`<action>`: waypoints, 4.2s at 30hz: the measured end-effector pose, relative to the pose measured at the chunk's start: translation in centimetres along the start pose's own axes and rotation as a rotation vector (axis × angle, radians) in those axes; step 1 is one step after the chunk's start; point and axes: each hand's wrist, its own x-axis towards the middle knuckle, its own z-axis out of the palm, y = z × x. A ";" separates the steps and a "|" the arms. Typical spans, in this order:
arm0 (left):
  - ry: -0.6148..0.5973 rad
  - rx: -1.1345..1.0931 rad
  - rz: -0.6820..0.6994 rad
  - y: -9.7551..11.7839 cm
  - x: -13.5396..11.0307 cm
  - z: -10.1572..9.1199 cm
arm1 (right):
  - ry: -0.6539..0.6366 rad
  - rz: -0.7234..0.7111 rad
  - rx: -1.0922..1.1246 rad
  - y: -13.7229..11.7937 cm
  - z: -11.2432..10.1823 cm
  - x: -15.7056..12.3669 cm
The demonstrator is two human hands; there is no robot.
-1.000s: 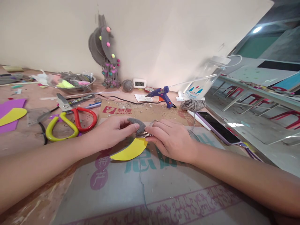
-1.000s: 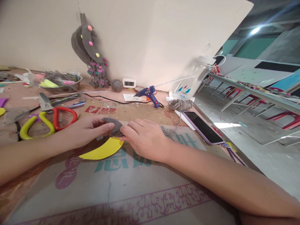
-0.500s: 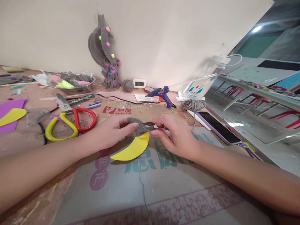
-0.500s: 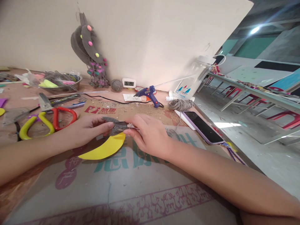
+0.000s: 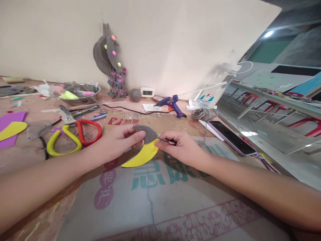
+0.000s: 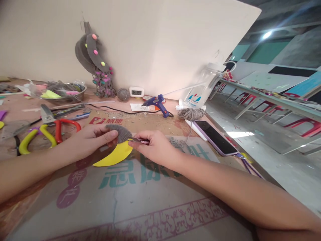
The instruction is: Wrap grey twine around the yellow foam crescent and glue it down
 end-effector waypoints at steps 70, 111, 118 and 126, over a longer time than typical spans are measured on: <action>-0.024 0.013 -0.074 -0.2 0.0 0.2 | 0.128 -0.610 -0.949 0.3 -0.8 -0.6; -0.049 -0.035 -0.098 -0.4 0.2 0.2 | 0.108 -0.622 -1.050 0.0 -0.5 -0.7; -0.071 -0.057 -0.088 -0.3 0.2 0.3 | 0.105 -0.675 -1.091 0.2 -0.7 -0.7; -0.030 0.000 -0.090 -0.1 0.0 0.1 | 0.143 -0.633 -1.000 0.3 -0.7 -0.7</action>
